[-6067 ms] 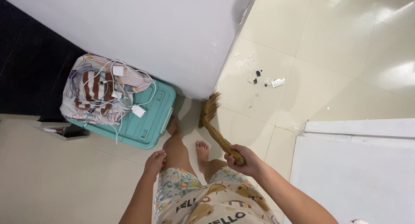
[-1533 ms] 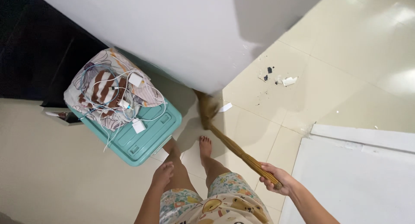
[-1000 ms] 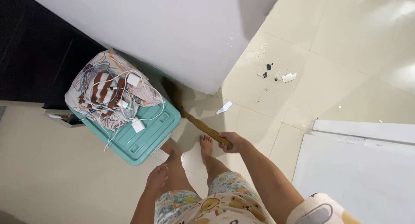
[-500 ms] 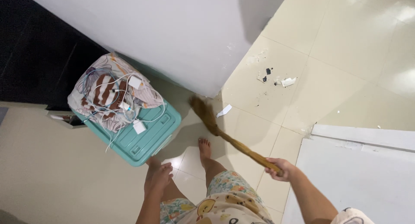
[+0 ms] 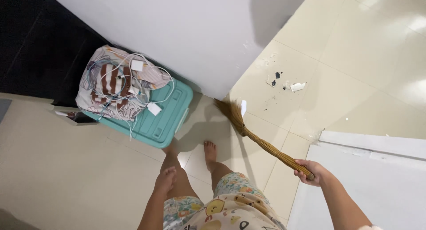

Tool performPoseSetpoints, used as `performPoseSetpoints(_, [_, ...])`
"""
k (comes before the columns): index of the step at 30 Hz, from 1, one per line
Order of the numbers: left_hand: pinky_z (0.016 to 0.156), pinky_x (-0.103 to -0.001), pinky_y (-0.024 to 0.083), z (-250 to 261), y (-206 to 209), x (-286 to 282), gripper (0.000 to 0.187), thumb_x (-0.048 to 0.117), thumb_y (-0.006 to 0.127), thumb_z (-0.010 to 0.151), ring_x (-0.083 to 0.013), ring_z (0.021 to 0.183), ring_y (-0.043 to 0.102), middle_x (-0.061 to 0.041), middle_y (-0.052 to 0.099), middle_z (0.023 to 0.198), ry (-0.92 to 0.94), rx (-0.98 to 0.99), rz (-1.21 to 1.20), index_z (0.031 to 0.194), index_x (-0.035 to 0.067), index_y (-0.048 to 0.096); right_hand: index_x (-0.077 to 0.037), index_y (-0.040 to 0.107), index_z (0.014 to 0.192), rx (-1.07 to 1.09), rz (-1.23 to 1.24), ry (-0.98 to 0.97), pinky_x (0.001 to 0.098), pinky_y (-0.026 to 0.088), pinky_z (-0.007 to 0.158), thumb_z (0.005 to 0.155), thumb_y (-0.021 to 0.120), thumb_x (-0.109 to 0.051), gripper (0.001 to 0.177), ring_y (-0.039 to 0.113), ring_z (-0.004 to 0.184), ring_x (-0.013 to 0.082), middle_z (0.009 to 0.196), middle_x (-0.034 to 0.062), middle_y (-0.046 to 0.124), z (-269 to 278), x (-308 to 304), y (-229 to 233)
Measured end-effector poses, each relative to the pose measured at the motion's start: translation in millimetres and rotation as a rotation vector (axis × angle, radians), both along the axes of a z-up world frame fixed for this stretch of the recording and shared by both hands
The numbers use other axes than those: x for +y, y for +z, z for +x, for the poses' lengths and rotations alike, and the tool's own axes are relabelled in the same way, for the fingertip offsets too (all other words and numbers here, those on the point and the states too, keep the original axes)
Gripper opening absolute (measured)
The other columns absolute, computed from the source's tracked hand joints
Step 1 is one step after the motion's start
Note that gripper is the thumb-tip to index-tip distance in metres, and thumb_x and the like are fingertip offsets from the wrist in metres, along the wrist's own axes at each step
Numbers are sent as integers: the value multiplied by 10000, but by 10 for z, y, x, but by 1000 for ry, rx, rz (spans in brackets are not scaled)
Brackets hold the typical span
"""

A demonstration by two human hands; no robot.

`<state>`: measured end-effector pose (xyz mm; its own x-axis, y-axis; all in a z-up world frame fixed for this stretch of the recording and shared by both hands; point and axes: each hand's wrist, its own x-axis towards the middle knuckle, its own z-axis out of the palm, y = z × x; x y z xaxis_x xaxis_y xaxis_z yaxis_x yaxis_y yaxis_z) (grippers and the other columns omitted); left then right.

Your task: Sweeping the floor with a broom.

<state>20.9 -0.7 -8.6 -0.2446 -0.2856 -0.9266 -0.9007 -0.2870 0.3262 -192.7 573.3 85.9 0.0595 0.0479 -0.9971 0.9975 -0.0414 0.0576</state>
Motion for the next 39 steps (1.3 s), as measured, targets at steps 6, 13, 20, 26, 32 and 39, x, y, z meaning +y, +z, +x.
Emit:
performPoseSetpoints(6, [593, -266, 412, -98, -31, -62, 376, 260, 660, 939, -93, 688, 532, 15, 568, 780, 12, 16, 52, 1289, 128, 694, -166, 559, 1390, 103, 92, 152, 228, 409, 411, 1060, 445, -262, 362, 468, 485, 102, 705, 82, 572, 38, -298, 616])
performPoseSetpoints(13, [632, -255, 453, -320, 139, 77, 402, 286, 623, 954, -90, 795, 615, 50, 622, 938, -126, -3, 21, 1334, 158, 651, -185, 489, 1447, 106, 1, 274, 260, 401, 394, 1044, 464, -257, 410, 459, 455, 119, 681, 76, 562, 305, -557, 1103])
performPoseSetpoints(20, [679, -306, 474, -272, -583, 36, 445, 298, 680, 924, -193, 933, 636, -40, 665, 1142, -171, 145, 56, 1321, 97, 662, -212, 543, 1405, 73, -280, 215, 225, 410, 387, 1015, 518, -288, 399, 481, 436, 111, 711, 87, 636, 398, -1397, 627])
performPoseSetpoints(26, [663, -269, 472, -586, -330, -7, 441, 320, 678, 908, -143, 887, 620, 0, 662, 1094, -223, 121, 81, 1313, 148, 648, -103, 597, 1226, 22, -217, -87, 231, 473, 421, 983, 638, -287, 308, 556, 521, 128, 759, 97, 622, 495, -1306, -759])
performPoseSetpoints(32, [643, -305, 430, -810, -140, -159, 439, 323, 685, 913, -166, 871, 604, -27, 645, 1067, -306, 64, 72, 1319, 156, 660, -137, 612, 1130, 21, 4, -99, 247, 450, 429, 950, 654, -282, 235, 544, 533, 140, 720, 100, 595, 279, -243, -1002])
performPoseSetpoints(39, [773, -352, 487, -1035, 25, -338, 476, 364, 657, 900, -164, 955, 635, 12, 673, 1140, -488, 3, 43, 1341, 186, 646, -168, 675, 1283, 341, 264, 509, 356, 442, 436, 972, 581, -213, 328, 534, 510, 171, 663, 64, 548, -214, -245, -614])
